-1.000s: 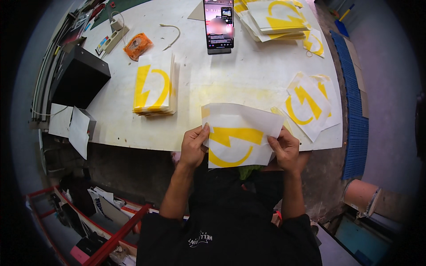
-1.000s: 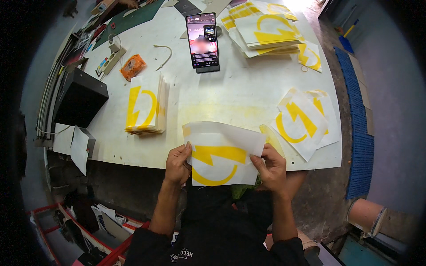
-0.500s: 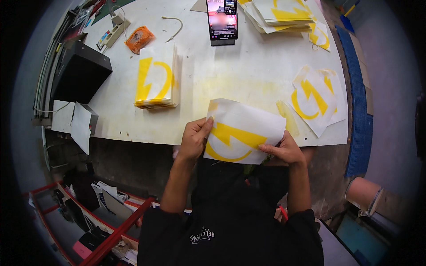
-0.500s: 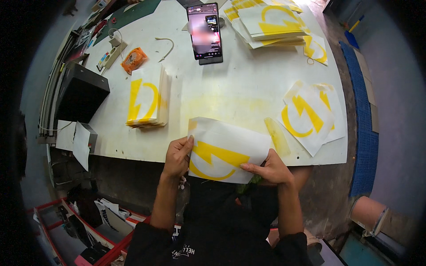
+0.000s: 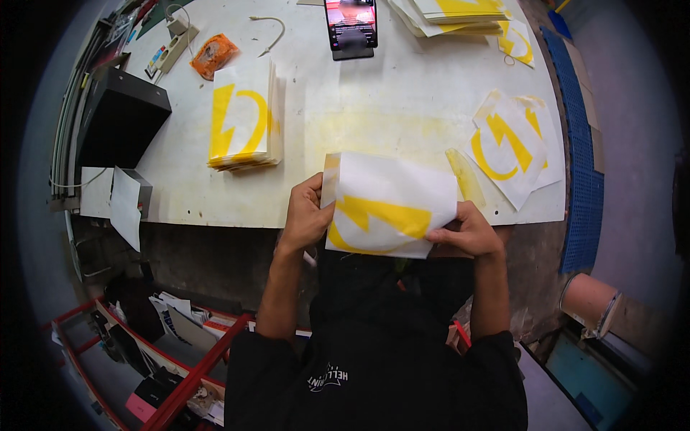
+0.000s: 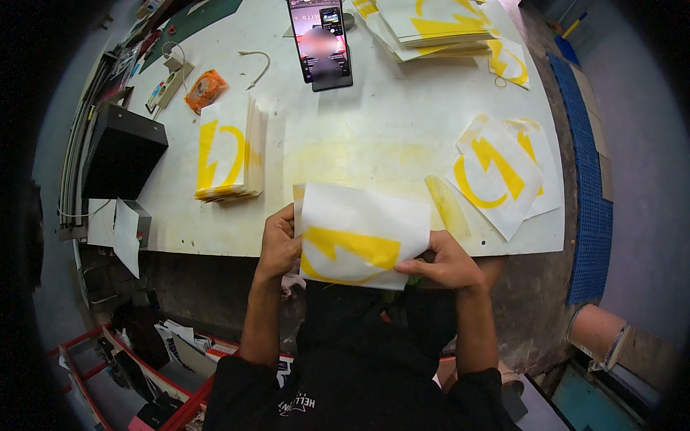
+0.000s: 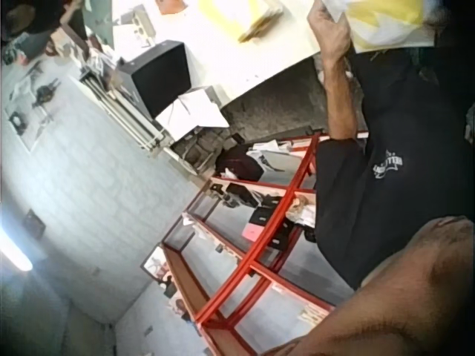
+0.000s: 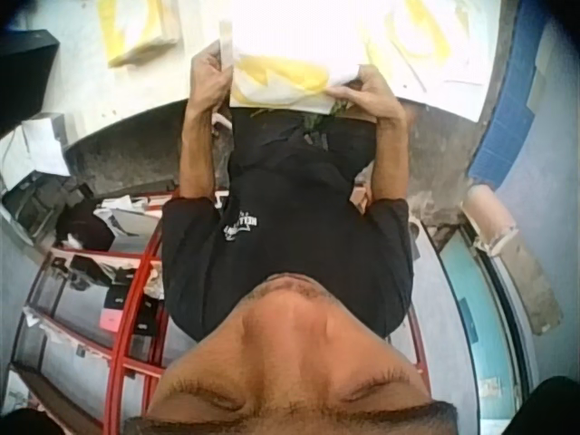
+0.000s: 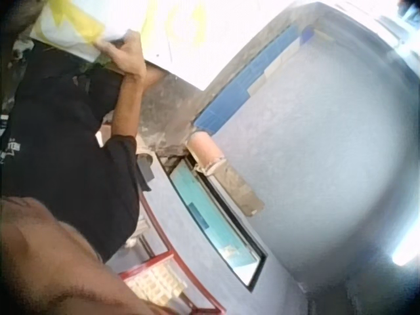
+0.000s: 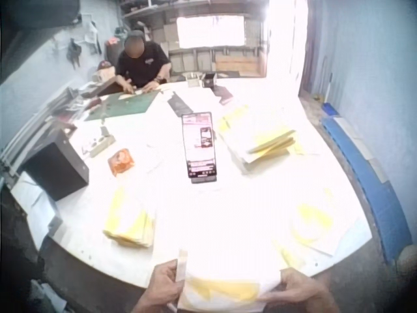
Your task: The person repeatedly peels yellow vinyl stickers from white backing sheets on a workbench. They smooth each sheet, lift the vinyl, and peel it off, then place the peeled sheet aside and repeat the process with the next sheet.
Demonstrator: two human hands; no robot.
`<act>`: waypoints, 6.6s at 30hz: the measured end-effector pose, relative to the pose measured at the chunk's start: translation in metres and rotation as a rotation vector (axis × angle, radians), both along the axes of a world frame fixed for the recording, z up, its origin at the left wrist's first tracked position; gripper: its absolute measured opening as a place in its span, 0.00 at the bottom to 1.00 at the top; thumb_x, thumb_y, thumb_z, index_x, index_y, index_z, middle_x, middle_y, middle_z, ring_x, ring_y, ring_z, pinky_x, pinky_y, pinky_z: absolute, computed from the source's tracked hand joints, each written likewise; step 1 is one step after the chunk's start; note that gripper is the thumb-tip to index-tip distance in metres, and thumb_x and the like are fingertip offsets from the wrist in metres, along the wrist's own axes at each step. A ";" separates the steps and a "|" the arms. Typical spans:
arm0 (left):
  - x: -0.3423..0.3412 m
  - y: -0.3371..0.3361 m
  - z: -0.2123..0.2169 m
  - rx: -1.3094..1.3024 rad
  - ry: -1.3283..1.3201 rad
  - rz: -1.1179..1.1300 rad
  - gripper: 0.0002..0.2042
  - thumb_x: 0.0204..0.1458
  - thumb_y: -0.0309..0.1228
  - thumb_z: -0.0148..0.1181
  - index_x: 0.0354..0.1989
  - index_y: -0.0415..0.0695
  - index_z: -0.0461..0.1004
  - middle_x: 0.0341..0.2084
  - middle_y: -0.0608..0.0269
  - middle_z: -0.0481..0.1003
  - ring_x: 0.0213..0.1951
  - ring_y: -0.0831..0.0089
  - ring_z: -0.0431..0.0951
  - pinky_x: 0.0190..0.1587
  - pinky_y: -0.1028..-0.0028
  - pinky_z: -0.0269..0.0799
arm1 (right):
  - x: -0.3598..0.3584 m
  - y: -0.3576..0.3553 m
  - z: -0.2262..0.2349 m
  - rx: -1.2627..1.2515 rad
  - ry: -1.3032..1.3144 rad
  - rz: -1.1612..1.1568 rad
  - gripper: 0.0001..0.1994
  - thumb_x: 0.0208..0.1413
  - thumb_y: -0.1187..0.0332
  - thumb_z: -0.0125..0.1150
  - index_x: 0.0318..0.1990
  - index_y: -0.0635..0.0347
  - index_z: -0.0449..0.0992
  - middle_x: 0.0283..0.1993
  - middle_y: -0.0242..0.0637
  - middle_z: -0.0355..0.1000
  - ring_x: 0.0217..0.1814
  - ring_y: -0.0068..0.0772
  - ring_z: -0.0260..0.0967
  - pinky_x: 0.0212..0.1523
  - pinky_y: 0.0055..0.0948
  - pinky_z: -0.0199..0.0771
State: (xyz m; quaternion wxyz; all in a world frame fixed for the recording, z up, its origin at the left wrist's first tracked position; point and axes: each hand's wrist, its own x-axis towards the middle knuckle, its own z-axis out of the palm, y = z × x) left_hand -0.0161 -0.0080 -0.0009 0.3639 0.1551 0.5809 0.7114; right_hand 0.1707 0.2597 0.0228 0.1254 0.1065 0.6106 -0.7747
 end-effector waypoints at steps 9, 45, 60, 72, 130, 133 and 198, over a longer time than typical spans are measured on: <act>-0.002 0.004 0.005 -0.060 -0.001 -0.002 0.19 0.58 0.21 0.68 0.58 0.32 0.76 0.49 0.60 0.82 0.48 0.76 0.82 0.53 0.74 0.78 | 0.000 0.006 0.005 -0.041 0.045 -0.018 0.16 0.55 0.75 0.76 0.50 0.69 0.83 0.47 0.35 0.83 0.49 0.24 0.78 0.50 0.26 0.77; -0.014 0.002 0.020 0.211 -0.495 0.156 0.20 0.65 0.28 0.63 0.62 0.34 0.71 0.48 0.54 0.82 0.43 0.77 0.81 0.48 0.75 0.77 | -0.033 -0.010 -0.014 0.087 0.003 -0.346 0.15 0.70 0.65 0.63 0.50 0.71 0.82 0.40 0.34 0.82 0.35 0.15 0.75 0.37 0.18 0.76; -0.053 0.027 0.023 -0.109 -0.393 -0.222 0.22 0.71 0.41 0.55 0.58 0.32 0.74 0.52 0.53 0.80 0.53 0.69 0.82 0.59 0.67 0.77 | -0.046 0.003 -0.024 -0.438 -0.008 -0.336 0.17 0.68 0.66 0.62 0.48 0.78 0.81 0.49 0.50 0.81 0.48 0.35 0.80 0.53 0.33 0.80; -0.057 0.017 0.008 0.157 -0.332 -0.331 0.41 0.67 0.46 0.60 0.80 0.44 0.45 0.73 0.56 0.60 0.75 0.64 0.59 0.73 0.61 0.61 | -0.037 0.012 -0.004 -0.055 0.092 -0.093 0.44 0.53 0.66 0.78 0.73 0.71 0.59 0.71 0.45 0.66 0.74 0.38 0.62 0.75 0.40 0.59; 0.055 -0.002 -0.003 -0.618 1.346 -0.251 0.28 0.58 0.34 0.65 0.67 0.40 0.72 0.70 0.53 0.68 0.72 0.55 0.65 0.74 0.54 0.58 | -0.019 -0.096 -0.026 1.456 0.467 -0.248 0.16 0.58 0.65 0.68 0.53 0.56 0.83 0.62 0.37 0.76 0.68 0.40 0.70 0.74 0.54 0.51; 0.051 -0.010 -0.005 -0.581 1.302 -0.298 0.30 0.57 0.36 0.67 0.69 0.44 0.70 0.73 0.52 0.65 0.74 0.52 0.62 0.75 0.49 0.54 | -0.023 -0.105 -0.029 1.484 0.455 -0.209 0.18 0.60 0.61 0.67 0.56 0.53 0.82 0.65 0.36 0.74 0.71 0.39 0.67 0.76 0.59 0.46; 0.079 -0.007 -0.011 -0.707 1.288 -0.096 0.26 0.58 0.44 0.67 0.65 0.50 0.76 0.71 0.56 0.66 0.75 0.53 0.59 0.74 0.36 0.47 | -0.106 -0.057 -0.024 1.682 0.281 0.059 0.33 0.69 0.41 0.49 0.75 0.46 0.64 0.81 0.35 0.54 0.85 0.43 0.43 0.77 0.77 0.21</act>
